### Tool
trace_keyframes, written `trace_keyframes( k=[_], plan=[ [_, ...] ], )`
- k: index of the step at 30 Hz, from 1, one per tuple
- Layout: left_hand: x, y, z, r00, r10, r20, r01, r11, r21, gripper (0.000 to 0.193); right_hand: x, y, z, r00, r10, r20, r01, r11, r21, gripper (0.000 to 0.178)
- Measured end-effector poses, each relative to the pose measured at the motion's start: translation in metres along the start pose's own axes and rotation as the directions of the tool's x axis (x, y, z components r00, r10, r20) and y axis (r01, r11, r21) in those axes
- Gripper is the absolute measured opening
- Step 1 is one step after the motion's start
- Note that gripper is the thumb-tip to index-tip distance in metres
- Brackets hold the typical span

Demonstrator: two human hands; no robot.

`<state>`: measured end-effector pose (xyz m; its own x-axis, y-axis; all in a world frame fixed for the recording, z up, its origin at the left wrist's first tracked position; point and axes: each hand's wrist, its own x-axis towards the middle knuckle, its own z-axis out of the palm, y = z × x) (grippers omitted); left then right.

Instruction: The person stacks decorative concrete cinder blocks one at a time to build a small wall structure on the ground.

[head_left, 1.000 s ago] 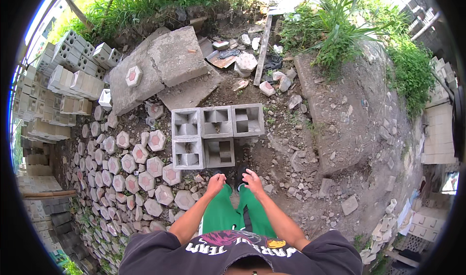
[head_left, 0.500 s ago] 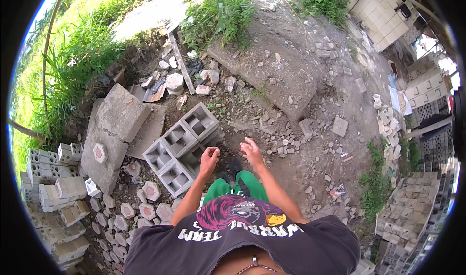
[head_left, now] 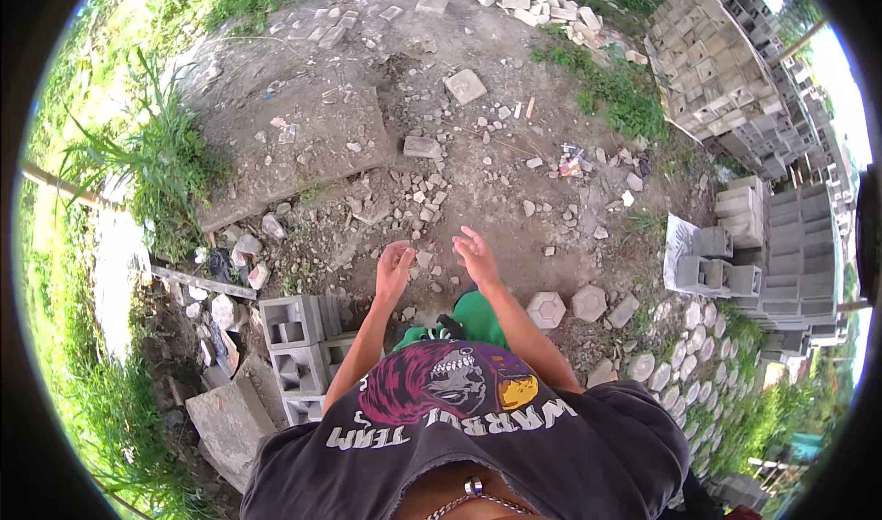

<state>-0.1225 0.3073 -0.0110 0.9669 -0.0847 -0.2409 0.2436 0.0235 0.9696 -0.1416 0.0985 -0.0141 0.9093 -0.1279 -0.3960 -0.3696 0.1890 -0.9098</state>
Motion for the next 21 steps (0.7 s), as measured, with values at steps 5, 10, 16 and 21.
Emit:
trace_keyframes(
  k=[5, 10, 16, 21],
  plan=[
    [0.072, -0.002, 0.122, 0.951, 0.069, 0.302, -0.101, 0.991, 0.091, 0.029, 0.007, -0.032, -0.105, 0.953, -0.045, -0.301, 0.083, 0.990, 0.116, 0.056],
    [0.111, 0.001, 0.264, 0.856, -0.011, 0.517, -0.088, 0.982, 0.166, 0.030, 0.014, -0.035, -0.223, 0.836, -0.190, -0.514, 0.284, 0.952, 0.110, 0.051],
    [0.114, 0.008, 0.392, 0.713, -0.098, 0.695, -0.049, 0.981, 0.189, 0.031, -0.014, -0.031, -0.318, 0.698, -0.069, -0.713, 0.256, 0.954, 0.158, 0.054],
    [0.110, -0.001, 0.463, 0.566, -0.204, 0.799, -0.053, 0.958, 0.282, 0.029, -0.040, -0.027, -0.357, 0.533, 0.022, -0.846, 0.311, 0.924, 0.220, 0.054]
  ],
)
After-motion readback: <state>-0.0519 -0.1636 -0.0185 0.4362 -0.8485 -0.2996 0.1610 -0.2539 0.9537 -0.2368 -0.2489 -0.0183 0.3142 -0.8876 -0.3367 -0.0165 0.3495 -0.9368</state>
